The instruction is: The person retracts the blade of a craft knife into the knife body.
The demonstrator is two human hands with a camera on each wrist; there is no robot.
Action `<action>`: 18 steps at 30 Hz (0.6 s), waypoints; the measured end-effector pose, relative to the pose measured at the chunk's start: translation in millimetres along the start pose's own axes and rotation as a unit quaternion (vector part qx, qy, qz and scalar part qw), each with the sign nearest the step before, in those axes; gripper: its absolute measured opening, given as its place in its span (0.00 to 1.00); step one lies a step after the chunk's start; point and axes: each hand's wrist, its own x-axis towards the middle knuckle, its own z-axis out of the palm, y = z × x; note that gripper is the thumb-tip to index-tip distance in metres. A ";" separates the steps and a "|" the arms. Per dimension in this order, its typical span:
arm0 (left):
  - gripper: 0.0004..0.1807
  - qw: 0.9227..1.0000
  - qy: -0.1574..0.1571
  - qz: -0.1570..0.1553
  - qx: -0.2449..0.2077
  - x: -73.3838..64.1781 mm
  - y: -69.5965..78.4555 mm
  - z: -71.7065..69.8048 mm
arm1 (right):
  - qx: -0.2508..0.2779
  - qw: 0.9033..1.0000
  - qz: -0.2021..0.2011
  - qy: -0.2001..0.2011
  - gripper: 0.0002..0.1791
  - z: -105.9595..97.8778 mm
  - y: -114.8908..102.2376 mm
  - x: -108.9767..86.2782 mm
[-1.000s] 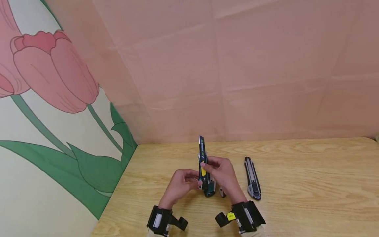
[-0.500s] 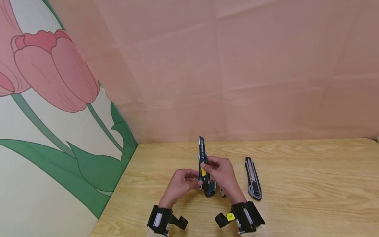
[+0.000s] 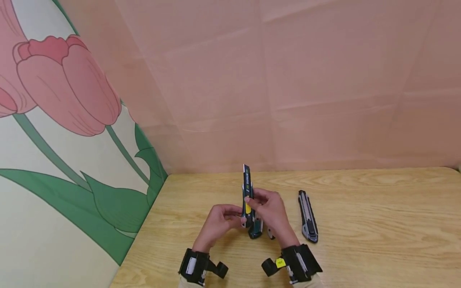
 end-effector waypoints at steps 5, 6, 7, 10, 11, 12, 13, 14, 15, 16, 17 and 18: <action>0.11 0.999 0.034 -0.010 -0.021 0.3 0.2 2.7 | 0.011 1.000 0.017 0.018 0.21 -3.9 -0.5 1.9; 0.10 0.999 0.038 -0.010 -0.025 0.5 0.7 3.3 | 0.011 1.000 0.019 0.018 0.22 -5.0 -0.8 2.6; 0.10 0.999 0.037 -0.011 -0.034 0.8 0.8 4.0 | 0.010 1.000 0.021 0.021 0.22 -6.0 -1.2 3.5; 0.10 0.997 0.028 -0.013 -0.069 2.0 1.2 5.8 | 0.012 0.999 0.026 0.015 0.23 -8.8 -2.8 5.6; 0.09 0.996 0.026 -0.014 -0.081 2.4 1.4 6.3 | 0.014 0.999 0.027 0.013 0.23 -9.4 -3.4 6.1; 0.09 0.995 0.024 -0.016 -0.092 2.8 1.4 6.7 | 0.014 1.000 0.025 0.010 0.24 -9.9 -4.1 6.2; 0.09 0.994 0.024 -0.015 -0.103 3.2 1.4 7.3 | 0.016 1.000 0.024 0.009 0.23 -10.1 -4.8 6.4; 0.09 0.994 0.026 -0.013 -0.105 3.4 1.6 7.7 | 0.017 1.000 0.022 0.007 0.23 -10.2 -5.8 6.2; 0.09 0.994 0.030 -0.009 -0.108 3.5 1.7 8.0 | 0.018 1.000 0.020 0.006 0.23 -10.1 -6.6 6.1; 0.09 0.993 0.033 -0.005 -0.111 3.4 1.8 8.3 | 0.018 1.000 0.017 0.005 0.23 -10.2 -7.1 6.0; 0.09 0.993 0.037 -0.002 -0.111 3.3 1.8 8.5 | 0.020 1.000 0.016 0.004 0.23 -10.1 -8.1 5.6; 0.09 0.993 0.041 -0.001 -0.110 1.6 5.1 8.4 | 0.022 1.000 0.014 0.004 0.23 -10.0 -8.6 5.6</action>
